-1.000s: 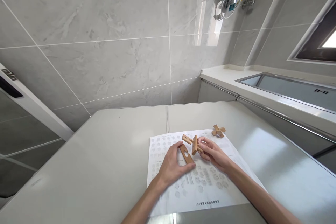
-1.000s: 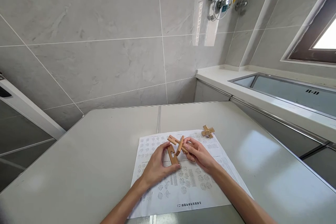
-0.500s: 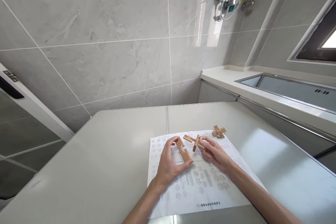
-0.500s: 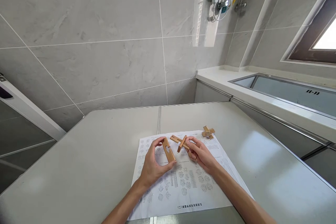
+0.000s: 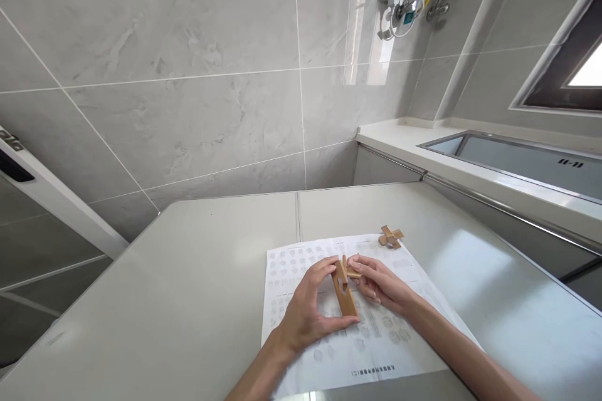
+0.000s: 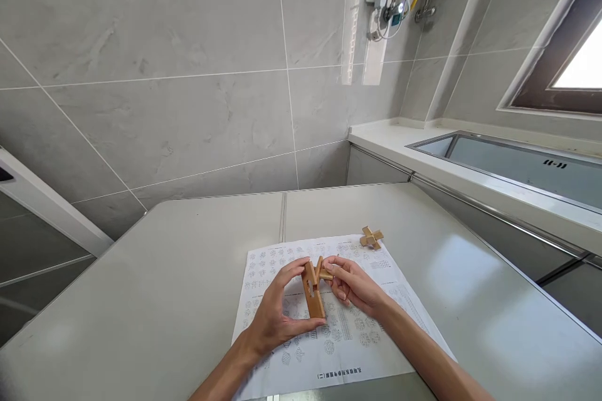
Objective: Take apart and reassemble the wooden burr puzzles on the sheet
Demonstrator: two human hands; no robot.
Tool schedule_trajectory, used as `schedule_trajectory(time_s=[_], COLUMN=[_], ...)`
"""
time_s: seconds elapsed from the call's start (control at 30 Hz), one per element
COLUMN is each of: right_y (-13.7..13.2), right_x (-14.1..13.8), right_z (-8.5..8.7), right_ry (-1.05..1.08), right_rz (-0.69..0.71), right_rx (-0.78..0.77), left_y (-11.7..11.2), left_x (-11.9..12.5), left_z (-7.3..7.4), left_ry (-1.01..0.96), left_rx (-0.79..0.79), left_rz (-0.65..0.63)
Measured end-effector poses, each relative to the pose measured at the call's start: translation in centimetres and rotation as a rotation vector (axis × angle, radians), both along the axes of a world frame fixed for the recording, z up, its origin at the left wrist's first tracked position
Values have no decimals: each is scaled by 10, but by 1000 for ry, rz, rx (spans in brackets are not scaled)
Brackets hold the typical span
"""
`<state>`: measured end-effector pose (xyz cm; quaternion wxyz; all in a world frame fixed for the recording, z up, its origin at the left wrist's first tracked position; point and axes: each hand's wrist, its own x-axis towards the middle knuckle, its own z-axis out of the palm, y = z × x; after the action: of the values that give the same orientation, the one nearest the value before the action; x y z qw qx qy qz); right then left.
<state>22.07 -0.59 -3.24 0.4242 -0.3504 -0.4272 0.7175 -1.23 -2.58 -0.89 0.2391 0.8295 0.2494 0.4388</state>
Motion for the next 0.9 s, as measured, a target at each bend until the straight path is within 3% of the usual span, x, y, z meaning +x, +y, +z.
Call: schedule_trajectory(time_s=[0.27,0.47,0.73,0.9], right_y=[-1,0,0,1], right_x=[3,7,13,15], right_z=[4,5,4,4], right_ry=[51,33,36,64], right_rz=[36,160,227,207], right_rx=[-37,-52,-73,-57], left_y=[-1,0,-1,-1], left_x=[-1,-2,-2,-3], left_z=[5,11,18,18], left_ry=[73,95,124,136], left_rx=[90,130,194,206], left_rz=[-29,-55,-110,-133])
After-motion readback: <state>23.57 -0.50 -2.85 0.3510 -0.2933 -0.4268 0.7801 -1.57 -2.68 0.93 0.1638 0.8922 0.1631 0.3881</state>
